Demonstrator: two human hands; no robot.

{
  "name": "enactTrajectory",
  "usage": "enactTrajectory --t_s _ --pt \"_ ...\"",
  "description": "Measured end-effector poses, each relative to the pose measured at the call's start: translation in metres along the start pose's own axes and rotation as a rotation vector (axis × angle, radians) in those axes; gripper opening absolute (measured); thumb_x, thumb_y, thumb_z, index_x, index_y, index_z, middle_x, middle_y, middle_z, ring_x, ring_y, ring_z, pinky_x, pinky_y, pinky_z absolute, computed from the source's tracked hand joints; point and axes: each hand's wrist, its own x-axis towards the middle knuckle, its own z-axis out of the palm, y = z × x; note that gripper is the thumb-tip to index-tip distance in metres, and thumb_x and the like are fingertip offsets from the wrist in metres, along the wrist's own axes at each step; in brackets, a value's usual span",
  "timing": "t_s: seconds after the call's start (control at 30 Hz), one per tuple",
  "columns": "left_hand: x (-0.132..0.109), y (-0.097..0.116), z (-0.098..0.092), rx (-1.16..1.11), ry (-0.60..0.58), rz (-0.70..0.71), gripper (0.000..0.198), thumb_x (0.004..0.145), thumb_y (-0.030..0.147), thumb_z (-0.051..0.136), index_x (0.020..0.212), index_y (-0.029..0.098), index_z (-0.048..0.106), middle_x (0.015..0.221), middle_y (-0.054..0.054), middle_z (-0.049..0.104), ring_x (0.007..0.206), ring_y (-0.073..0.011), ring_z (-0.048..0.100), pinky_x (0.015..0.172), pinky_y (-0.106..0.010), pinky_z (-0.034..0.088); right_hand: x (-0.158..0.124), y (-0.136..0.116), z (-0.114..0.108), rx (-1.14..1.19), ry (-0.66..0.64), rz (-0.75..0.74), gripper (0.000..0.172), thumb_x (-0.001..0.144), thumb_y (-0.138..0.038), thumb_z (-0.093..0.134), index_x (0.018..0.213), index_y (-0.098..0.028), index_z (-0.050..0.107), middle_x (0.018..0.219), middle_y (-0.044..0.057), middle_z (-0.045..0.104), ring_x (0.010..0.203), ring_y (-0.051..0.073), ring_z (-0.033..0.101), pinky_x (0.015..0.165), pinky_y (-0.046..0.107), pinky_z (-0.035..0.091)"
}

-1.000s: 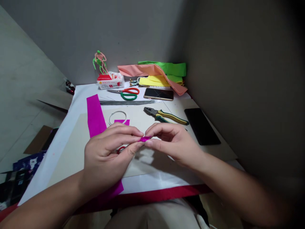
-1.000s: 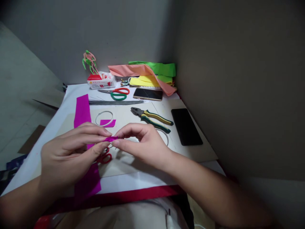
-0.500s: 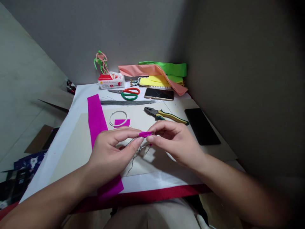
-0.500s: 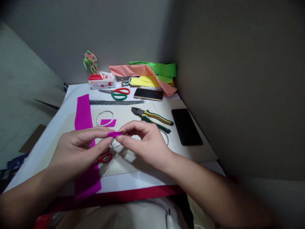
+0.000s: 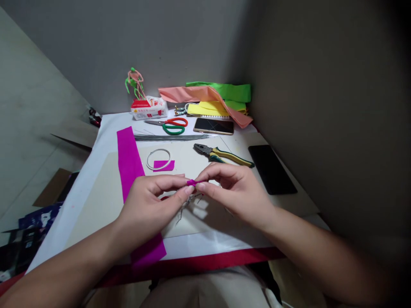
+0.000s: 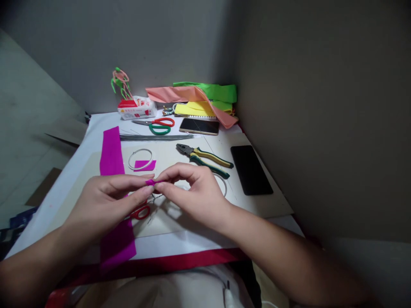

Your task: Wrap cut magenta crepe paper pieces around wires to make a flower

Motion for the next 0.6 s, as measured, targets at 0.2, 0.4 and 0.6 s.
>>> enactTrajectory --t_s 0.2,0.4,0.6 --pt "0.0 -0.002 -0.001 0.016 -0.02 -0.003 0.013 0.075 0.022 0.072 0.086 0.024 0.079 0.084 -0.004 0.079 0.088 -0.0271 0.074 0.079 -0.036 0.061 0.001 0.0 -0.001 -0.047 -0.024 -0.087 0.003 0.078 -0.014 0.071 0.077 -0.017 0.073 0.073 0.003 0.071 0.071 0.015 0.065 0.07 0.028 0.053" --pt "0.004 -0.002 -0.011 0.004 -0.072 -0.055 0.01 0.077 0.027 0.072 0.083 0.024 0.08 0.08 -0.003 0.079 0.071 -0.0229 0.074 0.063 -0.028 0.061 -0.003 0.004 0.004 -0.052 0.017 -0.129 0.008 0.08 -0.017 0.07 0.088 -0.017 0.073 0.08 0.004 0.071 0.077 0.015 0.065 0.074 0.028 0.052" --pt "0.013 0.002 -0.037 -0.141 0.114 -0.147 0.018 0.074 0.028 0.077 0.092 0.026 0.079 0.097 -0.005 0.078 0.09 -0.0271 0.073 0.074 -0.031 0.062 0.01 0.016 -0.009 -0.125 0.233 -0.086 0.011 0.085 -0.028 0.065 0.092 -0.019 0.064 0.086 0.002 0.066 0.08 0.014 0.061 0.075 0.027 0.049"
